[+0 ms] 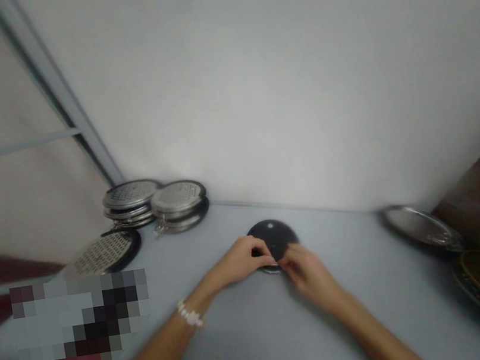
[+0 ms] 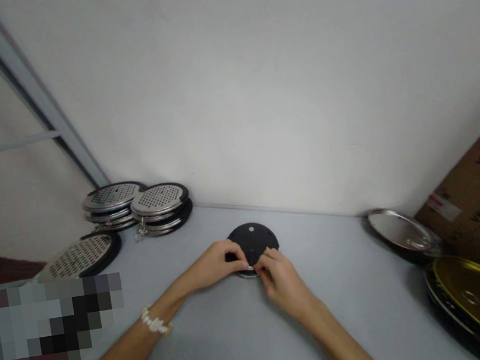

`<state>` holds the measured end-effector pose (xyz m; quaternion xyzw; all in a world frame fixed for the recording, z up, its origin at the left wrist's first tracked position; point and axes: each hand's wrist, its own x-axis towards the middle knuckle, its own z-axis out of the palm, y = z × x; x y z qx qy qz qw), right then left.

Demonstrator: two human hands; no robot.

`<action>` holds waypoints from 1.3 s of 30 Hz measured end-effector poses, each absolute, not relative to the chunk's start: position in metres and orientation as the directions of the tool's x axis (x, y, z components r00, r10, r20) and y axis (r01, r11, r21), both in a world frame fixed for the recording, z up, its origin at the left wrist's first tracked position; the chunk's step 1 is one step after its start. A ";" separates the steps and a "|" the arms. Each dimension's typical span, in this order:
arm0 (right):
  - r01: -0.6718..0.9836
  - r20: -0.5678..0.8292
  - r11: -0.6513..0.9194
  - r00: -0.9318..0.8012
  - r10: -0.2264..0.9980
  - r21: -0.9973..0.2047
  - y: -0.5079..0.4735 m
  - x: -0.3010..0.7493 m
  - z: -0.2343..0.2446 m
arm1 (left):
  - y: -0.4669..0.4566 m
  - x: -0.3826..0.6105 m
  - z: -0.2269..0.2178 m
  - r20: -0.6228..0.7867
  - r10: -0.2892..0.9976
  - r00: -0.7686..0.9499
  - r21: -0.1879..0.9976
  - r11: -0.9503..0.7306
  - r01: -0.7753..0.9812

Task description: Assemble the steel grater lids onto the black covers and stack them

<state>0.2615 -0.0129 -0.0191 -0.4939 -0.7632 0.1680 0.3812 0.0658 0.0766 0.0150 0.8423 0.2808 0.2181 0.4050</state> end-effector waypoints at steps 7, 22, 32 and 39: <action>0.627 0.414 0.464 -0.237 0.879 -0.626 -0.013 0.261 -0.020 | 0.075 0.067 0.009 0.216 0.648 0.730 0.677 -0.639 0.367; 0.666 0.368 0.460 -0.287 0.885 -0.587 -0.011 0.265 -0.016 | 0.079 0.074 -0.007 0.248 0.696 0.674 0.735 -0.588 0.337; 0.673 0.391 0.462 -0.269 0.880 -0.578 -0.010 0.263 -0.018 | 0.084 0.074 -0.010 0.214 0.679 0.702 0.718 -0.597 0.359; 0.658 0.410 0.487 -0.284 0.867 -0.575 -0.008 0.267 -0.017 | 0.083 0.075 -0.009 0.190 0.695 0.694 0.712 -0.584 0.390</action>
